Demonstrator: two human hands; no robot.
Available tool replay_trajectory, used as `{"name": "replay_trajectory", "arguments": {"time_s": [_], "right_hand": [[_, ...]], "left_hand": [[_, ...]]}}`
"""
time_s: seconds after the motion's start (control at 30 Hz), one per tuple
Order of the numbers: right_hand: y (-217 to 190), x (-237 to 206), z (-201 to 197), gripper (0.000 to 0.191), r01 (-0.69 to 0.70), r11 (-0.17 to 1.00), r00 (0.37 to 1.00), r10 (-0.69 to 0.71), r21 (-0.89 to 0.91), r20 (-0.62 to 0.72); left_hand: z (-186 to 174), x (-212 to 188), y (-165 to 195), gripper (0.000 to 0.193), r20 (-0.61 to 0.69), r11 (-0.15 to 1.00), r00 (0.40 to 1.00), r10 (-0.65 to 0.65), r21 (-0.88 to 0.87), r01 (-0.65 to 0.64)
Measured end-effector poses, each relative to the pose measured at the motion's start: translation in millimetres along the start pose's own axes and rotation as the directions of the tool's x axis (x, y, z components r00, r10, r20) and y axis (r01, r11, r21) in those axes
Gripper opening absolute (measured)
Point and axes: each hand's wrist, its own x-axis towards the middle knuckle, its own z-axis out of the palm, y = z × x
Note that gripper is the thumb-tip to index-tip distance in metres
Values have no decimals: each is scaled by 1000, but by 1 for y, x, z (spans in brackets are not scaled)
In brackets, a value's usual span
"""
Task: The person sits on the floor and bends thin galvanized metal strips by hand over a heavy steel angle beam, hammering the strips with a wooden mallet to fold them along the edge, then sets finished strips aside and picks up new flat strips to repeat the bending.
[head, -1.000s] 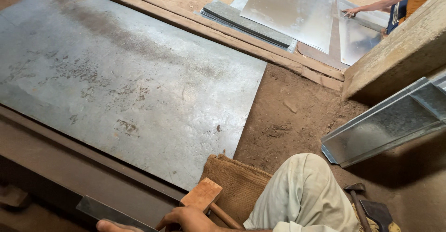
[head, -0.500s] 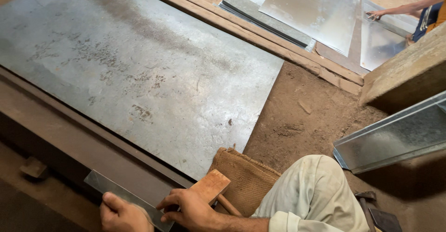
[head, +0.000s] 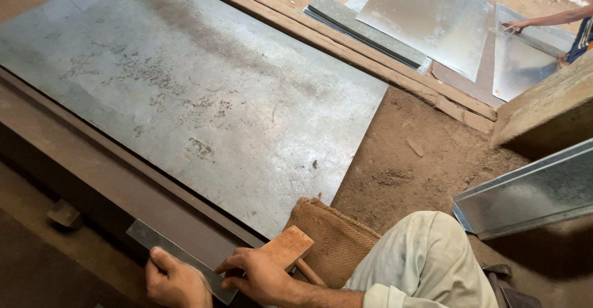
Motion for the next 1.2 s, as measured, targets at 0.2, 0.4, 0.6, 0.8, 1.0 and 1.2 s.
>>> {"name": "replay_trajectory", "arguments": {"time_s": [0.2,0.4,0.6,0.8,1.0,1.2], "right_hand": [[5,-2,-12,32,-45,975,987,10,217,163],[1,-10,-6,30,-31,991,998,24,127,63],[32,-46,-9,37,-192,948,974,215,255,-67],[133,-125,-9,65,-372,928,889,349,-24,-298],[159,-156,-18,37,-522,853,846,518,-7,127],[143,-144,-10,31,-382,903,924,373,197,82]], "left_hand": [[-3,4,-5,41,3,999,1000,26,47,-27],[-2,4,-7,42,24,1000,1000,-9,16,8],[-9,11,-5,43,71,982,986,-153,-103,160],[-8,27,-23,45,47,997,999,-6,-83,10],[-5,32,-38,42,37,993,994,99,-71,-96],[-5,33,-38,45,40,998,998,42,44,-44]]}}
